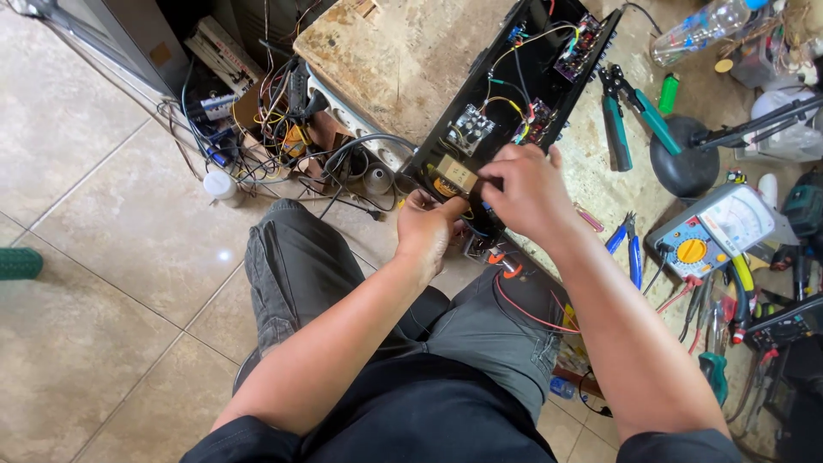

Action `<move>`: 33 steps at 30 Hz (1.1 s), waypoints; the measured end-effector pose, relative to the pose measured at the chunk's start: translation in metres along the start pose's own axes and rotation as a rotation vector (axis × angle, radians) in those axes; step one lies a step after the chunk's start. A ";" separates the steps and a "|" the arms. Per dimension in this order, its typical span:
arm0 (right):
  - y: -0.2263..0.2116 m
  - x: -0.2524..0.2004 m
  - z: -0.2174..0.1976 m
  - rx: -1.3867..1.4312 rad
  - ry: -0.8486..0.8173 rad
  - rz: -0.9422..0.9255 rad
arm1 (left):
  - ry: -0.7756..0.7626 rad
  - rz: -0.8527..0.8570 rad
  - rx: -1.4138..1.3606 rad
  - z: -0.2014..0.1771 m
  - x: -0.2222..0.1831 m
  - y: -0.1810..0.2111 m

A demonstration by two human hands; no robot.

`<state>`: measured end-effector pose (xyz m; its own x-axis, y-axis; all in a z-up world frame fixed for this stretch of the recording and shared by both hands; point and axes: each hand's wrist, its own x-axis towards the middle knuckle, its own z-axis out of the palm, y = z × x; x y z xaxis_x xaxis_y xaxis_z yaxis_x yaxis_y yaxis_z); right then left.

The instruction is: Repairing an electronic device by wiring components, securing them with a screwdriver, and soldering connections.

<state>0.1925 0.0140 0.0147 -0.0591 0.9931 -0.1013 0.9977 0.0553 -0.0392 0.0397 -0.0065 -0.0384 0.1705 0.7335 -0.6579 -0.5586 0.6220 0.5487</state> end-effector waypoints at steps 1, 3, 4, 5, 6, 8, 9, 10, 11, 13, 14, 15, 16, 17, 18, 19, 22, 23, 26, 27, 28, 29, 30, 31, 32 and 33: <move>0.000 0.002 0.002 0.006 0.007 0.007 | -0.005 0.003 0.010 -0.002 0.008 -0.007; 0.000 0.010 0.006 -0.042 -0.104 0.022 | -0.003 -0.010 -0.029 -0.007 0.026 -0.020; -0.002 0.010 0.002 -0.037 -0.101 0.023 | -0.002 -0.007 -0.024 -0.008 0.026 -0.021; -0.004 0.011 -0.001 -0.013 -0.118 0.014 | 0.005 -0.002 -0.022 -0.008 0.027 -0.021; -0.006 0.010 -0.004 0.012 -0.136 0.005 | 0.012 0.002 -0.019 -0.009 0.027 -0.022; -0.006 0.014 -0.005 -0.044 -0.149 -0.038 | 0.019 -0.001 -0.005 -0.004 0.010 -0.007; -0.006 0.015 -0.005 -0.106 -0.165 -0.083 | 0.026 -0.006 0.004 -0.001 0.001 0.000; -0.006 0.015 -0.006 -0.104 -0.164 -0.079 | 0.025 -0.007 0.008 -0.001 0.000 0.000; -0.005 0.015 -0.006 -0.103 -0.183 -0.096 | 0.021 -0.005 0.004 -0.001 0.000 0.001; -0.002 0.016 -0.006 -0.102 -0.202 -0.114 | 0.016 -0.002 0.001 -0.001 0.000 0.002; 0.000 0.016 -0.004 -0.079 -0.190 -0.128 | 0.018 0.007 0.011 -0.002 0.002 0.001; 0.003 0.017 -0.003 -0.057 -0.179 -0.141 | 0.020 0.015 0.021 -0.003 0.003 0.000; 0.001 0.015 -0.007 -0.057 -0.179 -0.143 | 0.021 0.016 0.020 -0.003 0.002 0.000; -0.001 0.014 -0.012 -0.023 -0.186 -0.139 | 0.020 0.015 0.020 -0.003 0.001 0.000; -0.003 0.013 -0.016 0.012 -0.192 -0.134 | 0.019 0.014 0.020 -0.003 0.000 0.001; -0.003 0.014 -0.018 0.012 -0.192 -0.135 | 0.019 0.015 0.019 -0.004 0.000 0.002; -0.003 0.015 -0.024 0.035 -0.192 -0.140 | 0.019 0.012 0.011 -0.002 -0.003 0.006; -0.004 0.016 -0.026 0.043 -0.208 -0.143 | 0.016 0.012 0.002 -0.001 -0.008 0.008; -0.002 0.019 -0.024 0.013 -0.239 -0.146 | 0.011 0.015 -0.001 0.000 -0.012 0.013; -0.001 0.021 -0.022 -0.026 -0.257 -0.147 | 0.010 0.017 0.003 0.000 -0.012 0.014; -0.001 0.022 -0.020 -0.025 -0.256 -0.145 | 0.008 0.017 0.005 -0.001 -0.008 0.011; 0.000 0.023 -0.018 -0.063 -0.268 -0.148 | 0.002 0.021 -0.005 -0.003 -0.005 0.007; 0.000 0.024 -0.016 -0.100 -0.280 -0.150 | -0.003 0.023 -0.013 -0.004 -0.002 0.004; -0.004 0.024 -0.019 -0.099 -0.280 -0.148 | -0.004 0.023 -0.011 -0.005 0.000 0.002; -0.008 0.025 -0.021 -0.136 -0.285 -0.153 | -0.004 0.025 -0.017 -0.006 0.001 0.001; -0.012 0.025 -0.023 -0.173 -0.291 -0.158 | -0.003 0.027 -0.023 -0.007 0.003 0.000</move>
<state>0.1797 0.0406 0.0357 -0.1950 0.9013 -0.3868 0.9649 0.2471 0.0893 0.0345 -0.0061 -0.0437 0.1574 0.7504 -0.6420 -0.5812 0.5960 0.5541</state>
